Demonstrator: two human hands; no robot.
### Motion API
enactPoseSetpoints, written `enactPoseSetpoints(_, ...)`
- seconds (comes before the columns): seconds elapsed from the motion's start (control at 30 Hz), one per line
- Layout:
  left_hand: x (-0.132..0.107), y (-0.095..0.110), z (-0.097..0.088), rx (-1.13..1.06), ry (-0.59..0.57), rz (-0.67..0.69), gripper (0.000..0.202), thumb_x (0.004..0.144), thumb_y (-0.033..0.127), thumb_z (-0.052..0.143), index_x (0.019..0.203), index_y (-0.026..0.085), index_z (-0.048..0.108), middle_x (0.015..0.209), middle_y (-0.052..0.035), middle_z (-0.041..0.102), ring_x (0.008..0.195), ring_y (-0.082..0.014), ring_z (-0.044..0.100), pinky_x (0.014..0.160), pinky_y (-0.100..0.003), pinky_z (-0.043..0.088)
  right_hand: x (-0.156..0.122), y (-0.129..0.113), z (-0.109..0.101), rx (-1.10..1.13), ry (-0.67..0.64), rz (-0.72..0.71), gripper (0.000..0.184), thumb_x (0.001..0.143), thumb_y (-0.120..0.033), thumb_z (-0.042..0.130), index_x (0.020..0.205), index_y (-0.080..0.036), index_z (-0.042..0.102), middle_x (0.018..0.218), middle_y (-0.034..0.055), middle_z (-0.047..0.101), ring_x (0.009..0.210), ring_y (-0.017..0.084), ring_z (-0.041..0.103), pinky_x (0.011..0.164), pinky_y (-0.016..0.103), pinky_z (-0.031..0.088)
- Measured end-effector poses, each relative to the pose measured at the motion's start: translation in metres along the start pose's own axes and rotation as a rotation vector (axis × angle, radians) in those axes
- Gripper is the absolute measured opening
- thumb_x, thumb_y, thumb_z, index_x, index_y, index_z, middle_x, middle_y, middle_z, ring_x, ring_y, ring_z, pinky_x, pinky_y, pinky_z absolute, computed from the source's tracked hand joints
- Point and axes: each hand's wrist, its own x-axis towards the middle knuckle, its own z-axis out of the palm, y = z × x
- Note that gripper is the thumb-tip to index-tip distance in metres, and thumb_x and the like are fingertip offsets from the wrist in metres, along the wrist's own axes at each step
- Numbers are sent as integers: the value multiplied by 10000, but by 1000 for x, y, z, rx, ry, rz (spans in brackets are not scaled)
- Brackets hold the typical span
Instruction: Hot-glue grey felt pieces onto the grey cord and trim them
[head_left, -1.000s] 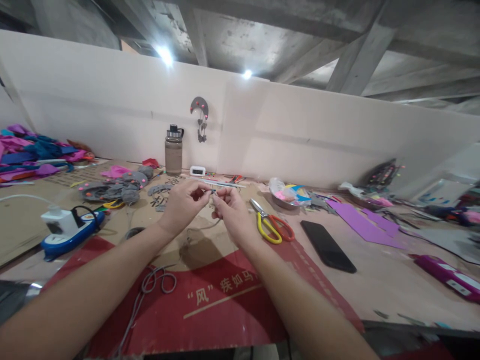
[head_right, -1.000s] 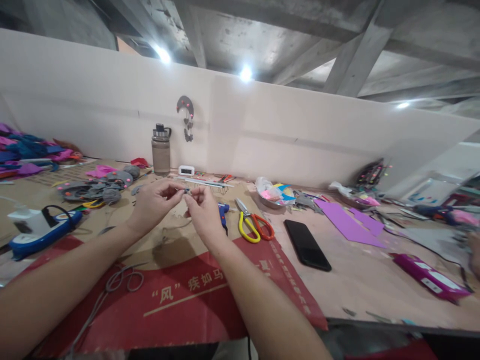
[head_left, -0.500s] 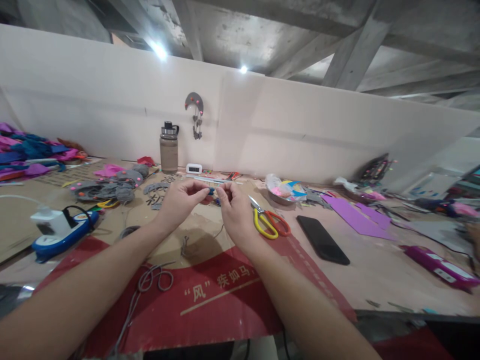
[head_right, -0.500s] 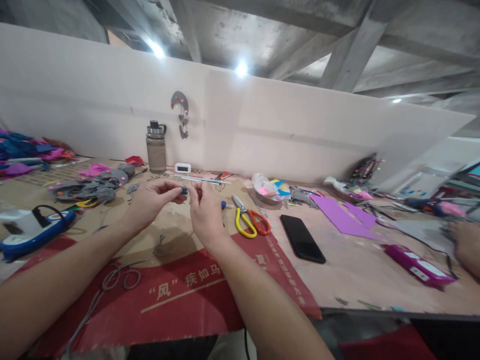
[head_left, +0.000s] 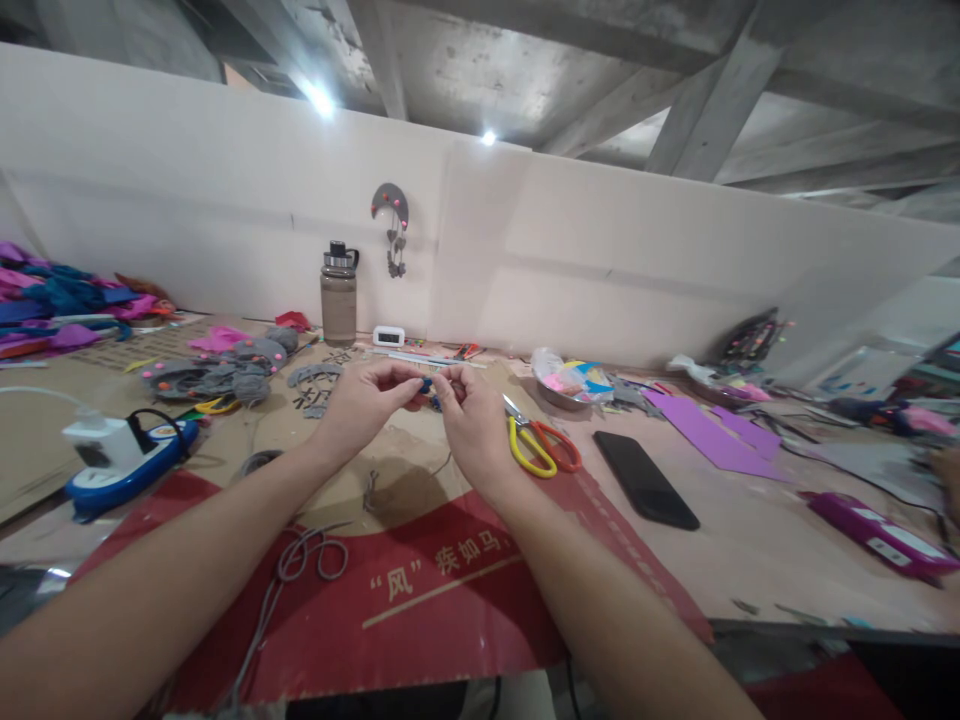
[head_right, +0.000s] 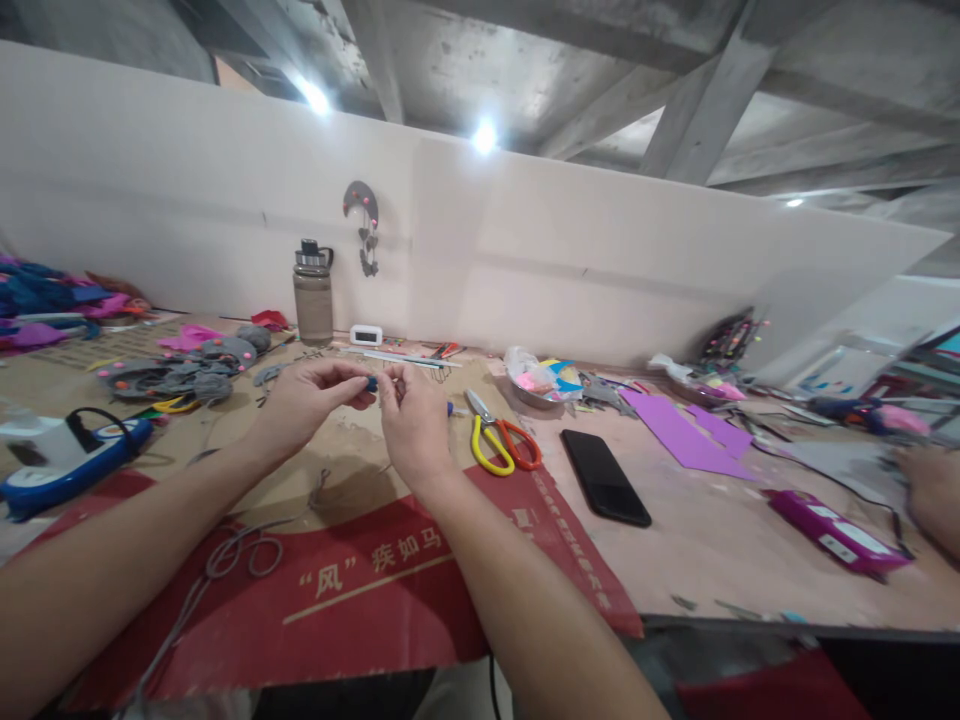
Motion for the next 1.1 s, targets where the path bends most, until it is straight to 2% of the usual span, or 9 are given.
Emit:
enactPoseSetpoints(0.5, -2, 3, -2, 26, -93, 36, 164, 748, 226, 572, 859, 171, 679, 733, -46, 690, 673, -169, 650, 677, -304, 531, 0, 0, 0, -36, -16, -1, 222, 875, -371, 431, 820, -195, 555, 726, 24, 600, 657, 137, 520, 599, 252, 359)
enactPoseSetpoints(0.83, -2, 1, -1, 197, -34, 75, 146, 739, 282, 613, 799, 179, 697, 703, -38, 691, 624, -155, 639, 613, -267, 520, -2, -1, 0, -40, -51, 10, 221, 874, -369, 434, 812, -193, 552, 721, 22, 602, 634, 128, 508, 590, 250, 346)
enactPoseSetpoints(0.97, -2, 5, -1, 174, -52, 46, 153, 752, 305, 608, 752, 170, 682, 674, -34, 681, 601, -145, 640, 582, -246, 524, -2, -3, -1, -27, -57, 15, 212, 872, -353, 437, 806, -187, 551, 702, 18, 594, 622, 123, 499, 590, 252, 345)
enactPoseSetpoints(1.1, -1, 4, 0, 65, -48, -43, 187, 739, 344, 626, 745, 158, 644, 675, -26, 667, 601, -148, 647, 603, -271, 550, -1, -3, -1, 4, -51, 4, 200, 870, -341, 430, 817, -185, 543, 735, 18, 596, 658, 127, 509, 615, 254, 362)
